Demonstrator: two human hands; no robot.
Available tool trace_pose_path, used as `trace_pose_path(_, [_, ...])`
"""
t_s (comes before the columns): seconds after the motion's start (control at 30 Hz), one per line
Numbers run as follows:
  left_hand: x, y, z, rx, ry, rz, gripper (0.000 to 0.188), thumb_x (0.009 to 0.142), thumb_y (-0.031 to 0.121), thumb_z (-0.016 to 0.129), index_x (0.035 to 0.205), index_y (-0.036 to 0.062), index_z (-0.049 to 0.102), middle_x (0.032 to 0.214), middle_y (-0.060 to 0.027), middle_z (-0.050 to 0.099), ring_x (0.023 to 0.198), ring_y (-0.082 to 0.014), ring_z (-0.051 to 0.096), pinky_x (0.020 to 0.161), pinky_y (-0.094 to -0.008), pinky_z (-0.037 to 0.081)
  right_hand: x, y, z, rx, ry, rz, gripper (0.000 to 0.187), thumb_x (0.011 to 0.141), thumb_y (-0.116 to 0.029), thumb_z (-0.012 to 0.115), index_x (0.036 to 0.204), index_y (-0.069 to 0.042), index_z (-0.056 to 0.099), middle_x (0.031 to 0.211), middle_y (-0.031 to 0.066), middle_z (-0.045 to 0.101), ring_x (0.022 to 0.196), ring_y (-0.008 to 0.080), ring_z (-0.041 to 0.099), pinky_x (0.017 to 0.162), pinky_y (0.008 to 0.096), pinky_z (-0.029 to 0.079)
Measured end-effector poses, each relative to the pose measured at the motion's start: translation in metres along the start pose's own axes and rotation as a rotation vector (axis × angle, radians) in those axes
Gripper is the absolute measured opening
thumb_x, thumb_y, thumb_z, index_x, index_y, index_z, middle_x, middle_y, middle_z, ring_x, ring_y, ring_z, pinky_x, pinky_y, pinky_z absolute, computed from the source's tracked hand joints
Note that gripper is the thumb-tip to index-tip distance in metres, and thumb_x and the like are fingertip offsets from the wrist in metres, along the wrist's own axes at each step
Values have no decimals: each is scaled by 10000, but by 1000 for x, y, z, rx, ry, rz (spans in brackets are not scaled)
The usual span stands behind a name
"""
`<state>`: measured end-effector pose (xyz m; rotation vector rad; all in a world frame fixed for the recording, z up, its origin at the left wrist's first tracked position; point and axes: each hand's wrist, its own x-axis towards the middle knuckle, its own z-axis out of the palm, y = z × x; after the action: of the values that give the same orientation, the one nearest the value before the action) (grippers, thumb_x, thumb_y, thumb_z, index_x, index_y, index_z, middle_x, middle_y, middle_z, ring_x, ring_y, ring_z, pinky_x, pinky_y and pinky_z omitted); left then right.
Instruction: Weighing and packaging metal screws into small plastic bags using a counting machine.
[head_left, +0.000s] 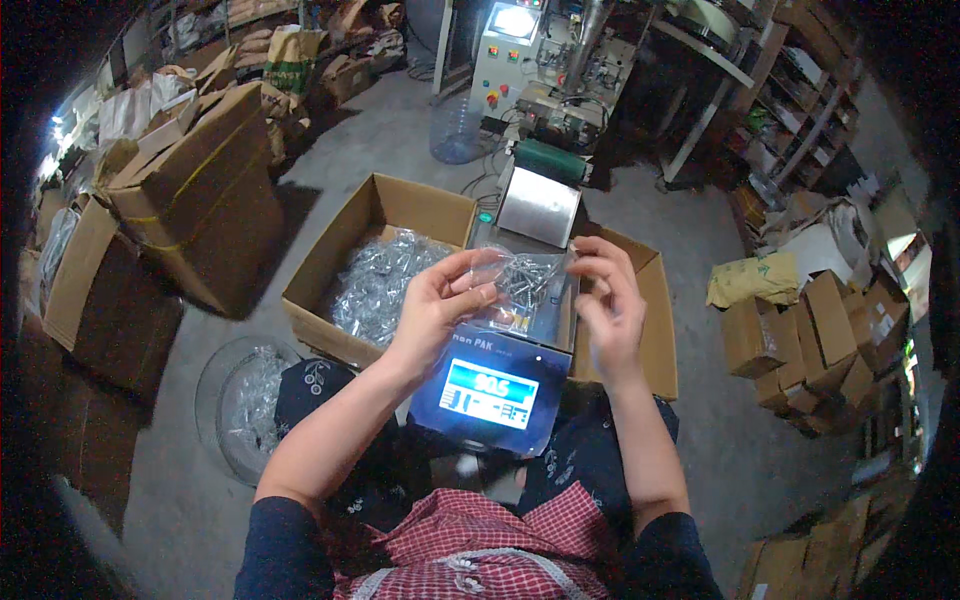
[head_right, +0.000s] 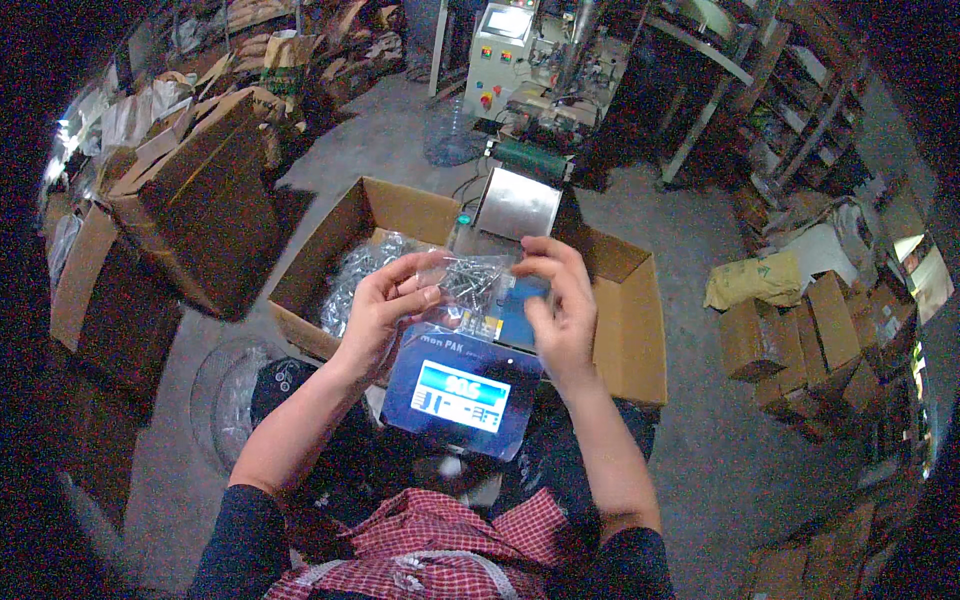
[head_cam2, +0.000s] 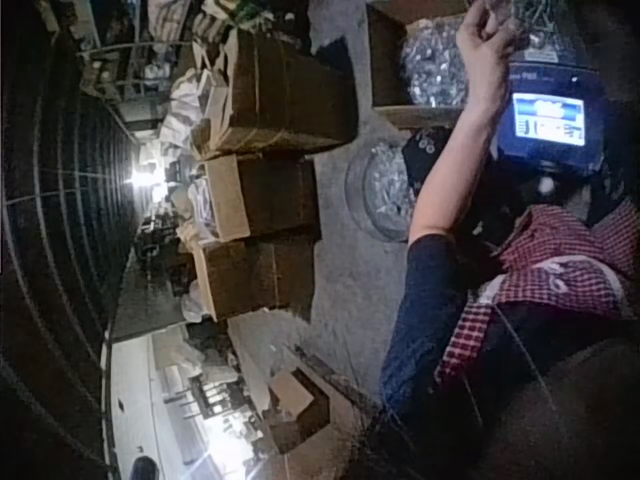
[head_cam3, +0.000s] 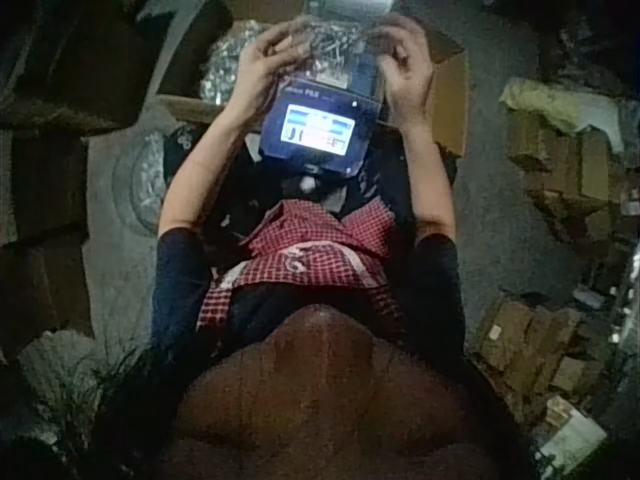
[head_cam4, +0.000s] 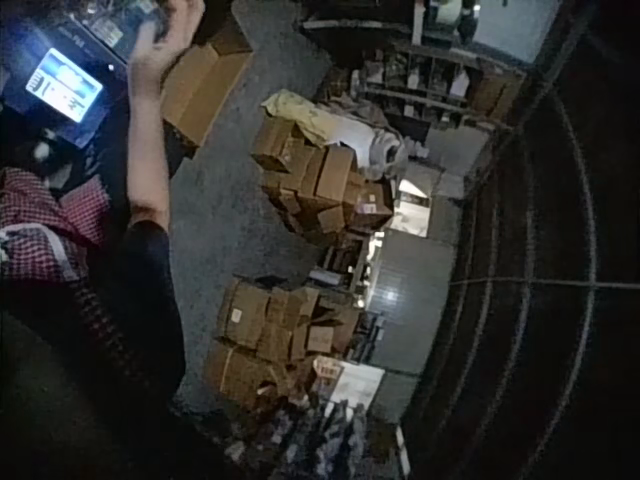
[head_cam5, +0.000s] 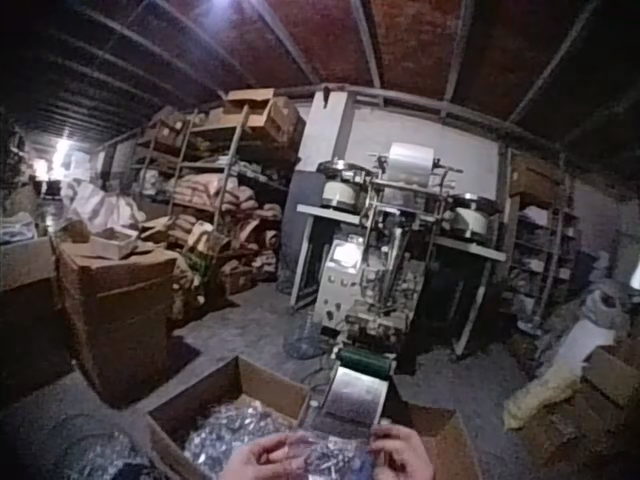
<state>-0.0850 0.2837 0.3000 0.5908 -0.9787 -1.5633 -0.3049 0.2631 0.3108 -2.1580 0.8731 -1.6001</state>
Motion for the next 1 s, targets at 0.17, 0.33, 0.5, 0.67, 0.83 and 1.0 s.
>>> trace_pose_path(0.17, [-2,-2,-1,13,9,-19,443,886,13,627,1308,-24,500,1114,-121,648,934,-157,649,802,-295,568,5,5,-3,723,-68,672,302,919,-155,604,1185,-18,567,1118,74,606,951,133,597,822,268,477])
trace_pose_path(0.33, [0,-8,-2,133,-17,-57,406,909,103,607,1286,-28,534,1114,-116,651,942,-155,646,825,-285,552,-5,3,8,473,-218,606,252,928,-223,641,1067,-13,639,904,36,665,756,62,594,669,216,468])
trace_pose_path(0.5, [4,-18,-6,168,-14,-135,367,945,170,565,1252,-32,568,1093,-101,652,928,-144,639,833,-268,525,0,5,2,510,-135,693,259,955,-241,609,911,2,688,740,23,661,625,86,609,574,245,493])
trace_pose_path(0.67, [3,-17,-2,104,17,-118,352,948,172,564,1243,-19,580,1061,-80,648,925,-141,628,830,-276,527,-3,2,-1,581,-172,713,331,969,-289,589,925,23,692,740,53,665,573,125,630,533,249,505])
trace_pose_path(0.83, [0,-19,0,79,-18,-14,360,959,212,576,1241,-11,583,1033,-75,644,874,-129,624,740,-279,566,-9,-1,-3,497,-166,540,387,971,-338,578,985,30,695,790,54,682,664,120,645,591,257,519])
trace_pose_path(1.0, [-2,-18,4,94,-8,27,367,962,223,578,1243,-14,579,1041,-78,644,875,-132,626,736,-288,580,-10,-2,-6,501,-177,492,373,963,-332,594,1015,22,700,845,44,689,744,105,639,650,260,522])
